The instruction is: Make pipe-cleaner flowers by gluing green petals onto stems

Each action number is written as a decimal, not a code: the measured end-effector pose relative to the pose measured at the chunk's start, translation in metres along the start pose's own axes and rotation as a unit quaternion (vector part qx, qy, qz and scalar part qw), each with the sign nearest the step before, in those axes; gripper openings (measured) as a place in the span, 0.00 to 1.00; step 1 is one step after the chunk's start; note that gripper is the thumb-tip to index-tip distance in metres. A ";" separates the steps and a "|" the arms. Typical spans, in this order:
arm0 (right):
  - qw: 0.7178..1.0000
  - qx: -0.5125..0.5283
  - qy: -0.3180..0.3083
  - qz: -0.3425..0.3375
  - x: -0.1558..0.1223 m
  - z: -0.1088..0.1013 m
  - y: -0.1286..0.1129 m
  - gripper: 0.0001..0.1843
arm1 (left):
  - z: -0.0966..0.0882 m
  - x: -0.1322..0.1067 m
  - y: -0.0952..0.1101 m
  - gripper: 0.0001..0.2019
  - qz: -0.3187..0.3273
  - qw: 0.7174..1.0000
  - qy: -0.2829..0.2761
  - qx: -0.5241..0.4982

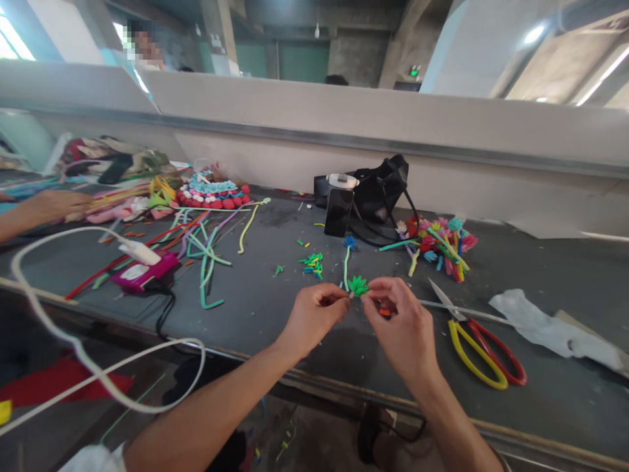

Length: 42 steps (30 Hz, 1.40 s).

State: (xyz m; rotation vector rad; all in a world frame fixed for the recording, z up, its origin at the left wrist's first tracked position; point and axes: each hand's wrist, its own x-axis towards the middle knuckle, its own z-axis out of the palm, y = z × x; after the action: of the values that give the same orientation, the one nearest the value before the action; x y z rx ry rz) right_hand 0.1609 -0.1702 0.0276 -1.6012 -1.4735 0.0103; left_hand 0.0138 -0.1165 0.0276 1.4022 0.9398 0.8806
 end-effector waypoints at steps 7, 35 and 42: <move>1.000 0.006 0.016 0.015 0.001 -0.006 0.002 0.10 | -0.001 0.000 0.001 0.09 -0.022 1.000 0.011 -0.007; 0.996 -0.059 0.008 -0.067 -0.001 -0.005 0.002 0.06 | -0.001 -0.002 0.002 0.10 -0.026 0.999 -0.019 -0.022; 0.998 0.004 0.064 -0.011 0.002 -0.015 -0.002 0.07 | -0.002 -0.002 0.003 0.11 -0.037 0.998 -0.012 -0.043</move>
State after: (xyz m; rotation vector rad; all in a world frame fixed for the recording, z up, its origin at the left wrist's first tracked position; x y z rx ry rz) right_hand 0.1682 -0.1780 0.0381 -1.5501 -1.3903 -0.0956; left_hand 0.0116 -0.1176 0.0312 1.2934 0.9204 0.8378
